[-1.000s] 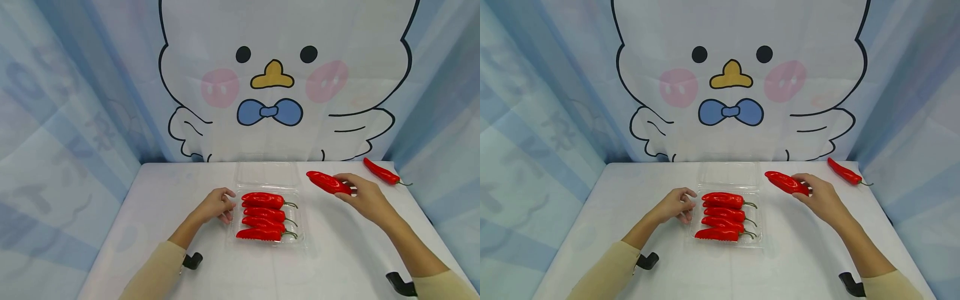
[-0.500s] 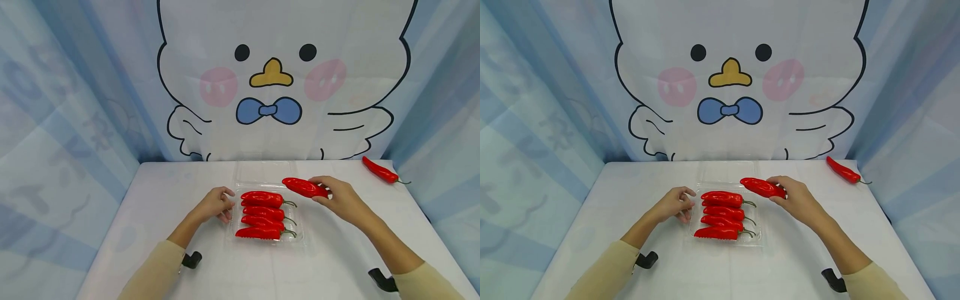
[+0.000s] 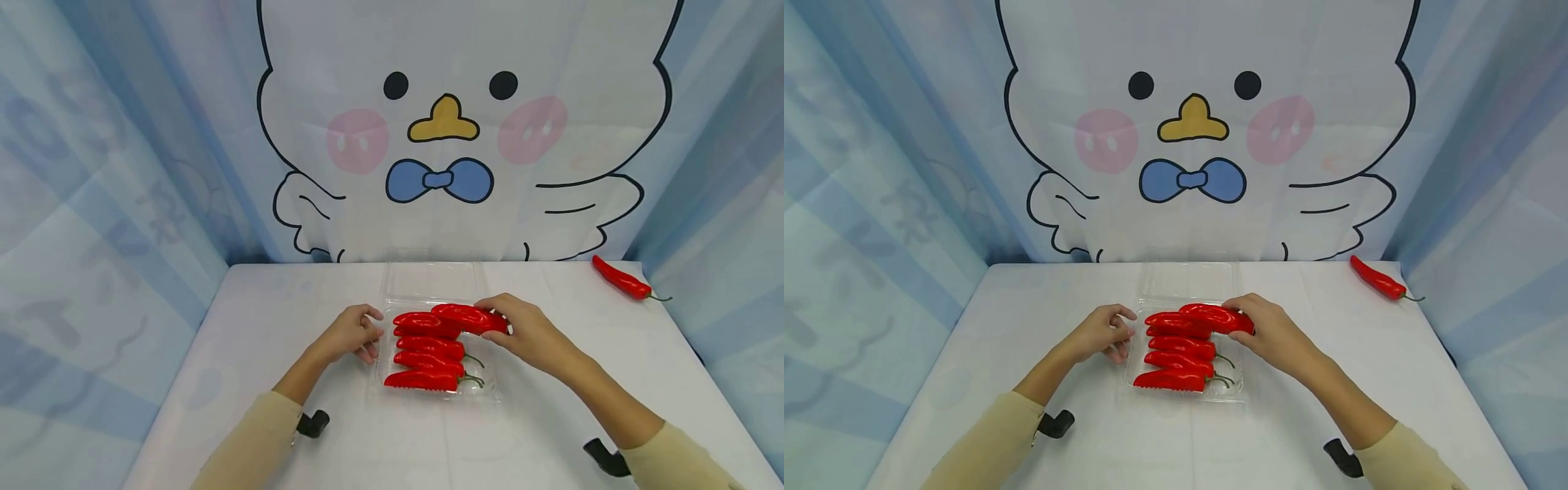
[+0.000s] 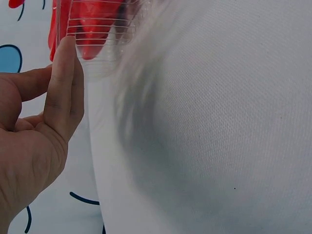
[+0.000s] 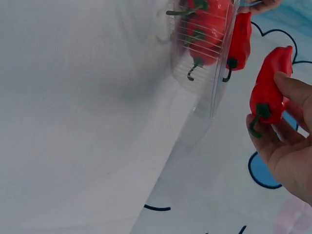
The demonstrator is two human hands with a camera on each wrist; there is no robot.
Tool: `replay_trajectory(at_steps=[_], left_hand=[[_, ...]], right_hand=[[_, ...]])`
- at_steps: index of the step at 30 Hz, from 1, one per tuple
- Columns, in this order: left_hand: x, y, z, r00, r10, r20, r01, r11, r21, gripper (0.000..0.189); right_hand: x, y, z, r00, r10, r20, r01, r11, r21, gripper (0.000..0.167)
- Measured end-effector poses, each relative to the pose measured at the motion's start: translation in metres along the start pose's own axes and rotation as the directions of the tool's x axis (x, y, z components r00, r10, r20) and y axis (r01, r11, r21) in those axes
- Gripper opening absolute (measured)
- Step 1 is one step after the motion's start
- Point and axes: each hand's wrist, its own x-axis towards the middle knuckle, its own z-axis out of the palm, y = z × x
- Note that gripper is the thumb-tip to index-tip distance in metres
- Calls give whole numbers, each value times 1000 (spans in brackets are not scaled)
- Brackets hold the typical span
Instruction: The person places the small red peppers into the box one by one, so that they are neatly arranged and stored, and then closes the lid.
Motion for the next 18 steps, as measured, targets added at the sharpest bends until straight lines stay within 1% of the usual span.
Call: replay_trajectory(at_steps=[5, 12, 15, 18], left_hand=[[0, 1, 0, 1000, -5, -2, 5, 1000, 3, 35], [-1, 1, 0, 1000, 3, 5, -3, 1000, -13, 35], [-2, 2, 0, 1000, 9, 11, -8, 1000, -26, 35], [-2, 2, 0, 1000, 8, 8, -8, 1000, -26, 35]], right_hand=[[5, -8, 9, 999, -32, 11, 32, 999, 9, 56], [12, -17, 18, 997, -75, 11, 75, 997, -10, 54], [14, -20, 21, 997, -77, 32, 77, 997, -9, 52], [16, -23, 24, 997, -62, 52, 62, 998, -11, 51]])
